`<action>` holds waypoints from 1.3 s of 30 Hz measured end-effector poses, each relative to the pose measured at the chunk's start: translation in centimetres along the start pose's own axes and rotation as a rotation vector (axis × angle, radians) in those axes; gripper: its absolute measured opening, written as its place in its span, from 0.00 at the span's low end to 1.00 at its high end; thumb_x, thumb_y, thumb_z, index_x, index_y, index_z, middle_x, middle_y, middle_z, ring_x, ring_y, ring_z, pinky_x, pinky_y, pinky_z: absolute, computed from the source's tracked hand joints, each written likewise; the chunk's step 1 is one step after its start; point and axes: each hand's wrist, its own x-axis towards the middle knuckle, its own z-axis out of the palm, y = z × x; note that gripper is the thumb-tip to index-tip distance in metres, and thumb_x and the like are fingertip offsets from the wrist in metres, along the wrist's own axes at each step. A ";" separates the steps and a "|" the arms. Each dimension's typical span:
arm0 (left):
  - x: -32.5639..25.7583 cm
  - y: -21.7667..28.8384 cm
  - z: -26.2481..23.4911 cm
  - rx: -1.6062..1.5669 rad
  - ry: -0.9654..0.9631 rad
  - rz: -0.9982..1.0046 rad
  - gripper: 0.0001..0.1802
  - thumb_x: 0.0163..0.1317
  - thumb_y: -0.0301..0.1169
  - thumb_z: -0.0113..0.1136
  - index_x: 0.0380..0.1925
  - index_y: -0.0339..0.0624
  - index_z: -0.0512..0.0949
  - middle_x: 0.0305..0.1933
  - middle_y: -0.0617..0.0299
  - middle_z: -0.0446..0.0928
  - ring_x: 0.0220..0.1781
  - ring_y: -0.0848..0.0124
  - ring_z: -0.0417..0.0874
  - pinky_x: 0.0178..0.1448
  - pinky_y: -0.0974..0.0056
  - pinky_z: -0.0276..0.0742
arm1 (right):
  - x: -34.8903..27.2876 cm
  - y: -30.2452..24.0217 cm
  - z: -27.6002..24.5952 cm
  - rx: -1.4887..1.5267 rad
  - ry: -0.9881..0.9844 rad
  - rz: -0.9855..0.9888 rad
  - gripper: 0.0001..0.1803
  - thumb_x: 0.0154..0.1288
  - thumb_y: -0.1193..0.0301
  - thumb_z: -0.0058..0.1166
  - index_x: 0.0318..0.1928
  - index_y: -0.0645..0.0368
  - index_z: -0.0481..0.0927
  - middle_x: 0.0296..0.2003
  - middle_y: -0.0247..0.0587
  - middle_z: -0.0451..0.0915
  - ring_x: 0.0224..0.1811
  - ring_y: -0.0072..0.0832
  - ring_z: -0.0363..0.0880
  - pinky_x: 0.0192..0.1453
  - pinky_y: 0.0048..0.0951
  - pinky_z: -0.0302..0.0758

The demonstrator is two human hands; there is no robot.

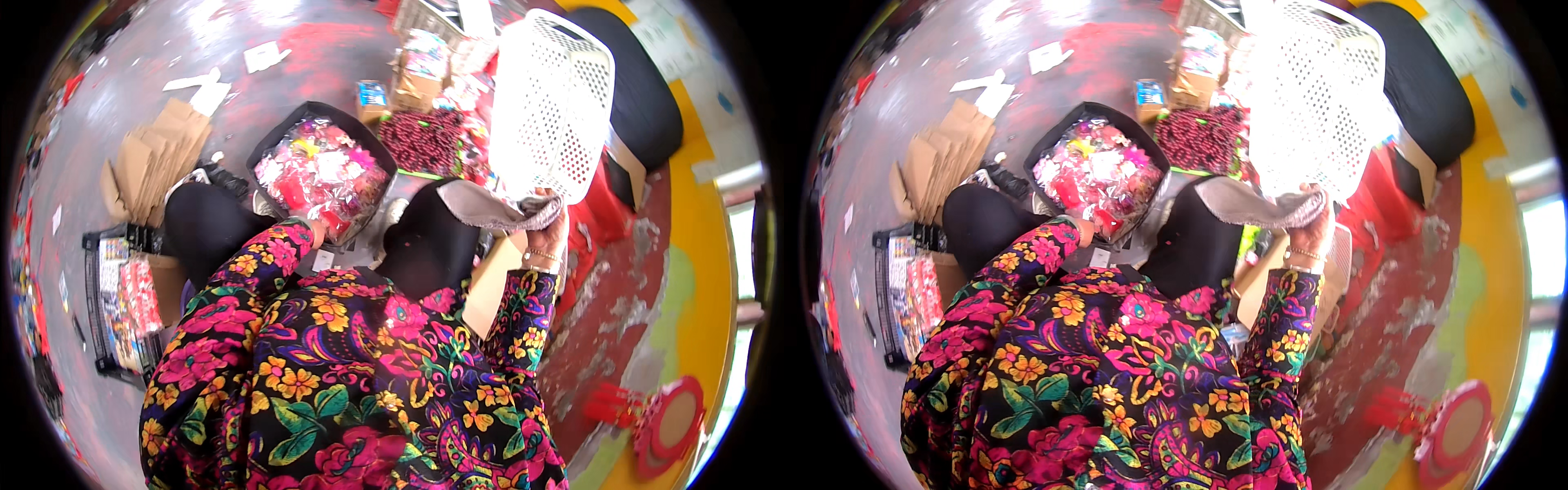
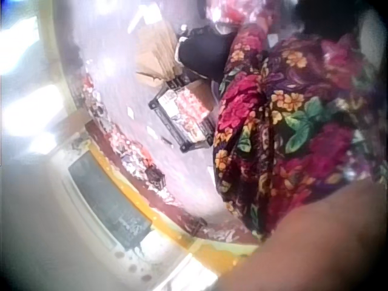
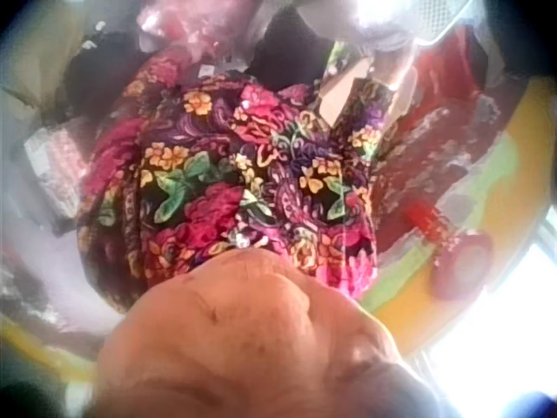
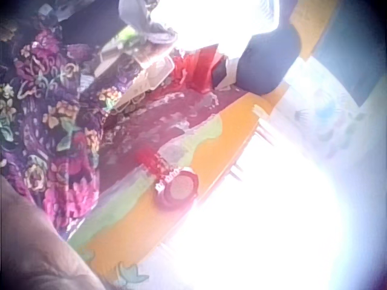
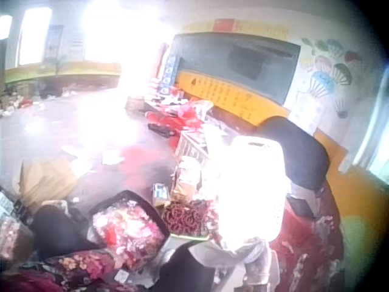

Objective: The person sits on the floor and sorts small decorative items, including red ornaments and beads, from a black bag into a white plastic basket. They use a cloth to wipe the items before placing them in the basket.

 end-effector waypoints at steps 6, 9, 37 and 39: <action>4.2 3.9 3.7 -0.013 -0.081 0.042 0.32 0.51 0.53 0.52 0.45 0.37 0.77 0.47 0.44 0.75 0.50 0.54 0.76 0.55 0.56 0.70 | -2.8 -4.4 -2.0 -0.045 0.065 -0.102 0.16 0.62 0.60 0.48 0.35 0.63 0.76 0.31 0.46 0.79 0.31 0.41 0.78 0.38 0.44 0.77; 6.4 4.1 4.6 -0.011 -0.094 0.020 0.29 0.52 0.51 0.53 0.44 0.37 0.78 0.47 0.45 0.76 0.50 0.54 0.77 0.55 0.56 0.70 | -5.8 -5.9 -3.5 -0.056 0.010 -0.094 0.15 0.64 0.62 0.45 0.33 0.62 0.77 0.32 0.46 0.80 0.32 0.39 0.79 0.40 0.44 0.78; 6.4 1.9 4.6 -0.274 0.034 0.141 0.17 0.55 0.31 0.52 0.45 0.41 0.73 0.42 0.43 0.76 0.46 0.49 0.77 0.47 0.54 0.73 | 2.3 17.2 -23.7 0.192 0.745 0.428 0.22 0.65 0.54 0.36 0.49 0.52 0.76 0.51 0.39 0.75 0.56 0.40 0.69 0.63 0.52 0.58; 3.9 4.1 1.4 -0.293 0.037 0.115 0.17 0.55 0.31 0.50 0.46 0.43 0.73 0.42 0.43 0.75 0.46 0.49 0.77 0.47 0.54 0.73 | 1.5 17.9 -24.3 0.018 0.731 0.584 0.26 0.64 0.49 0.39 0.53 0.52 0.72 0.51 0.39 0.75 0.58 0.40 0.67 0.63 0.52 0.57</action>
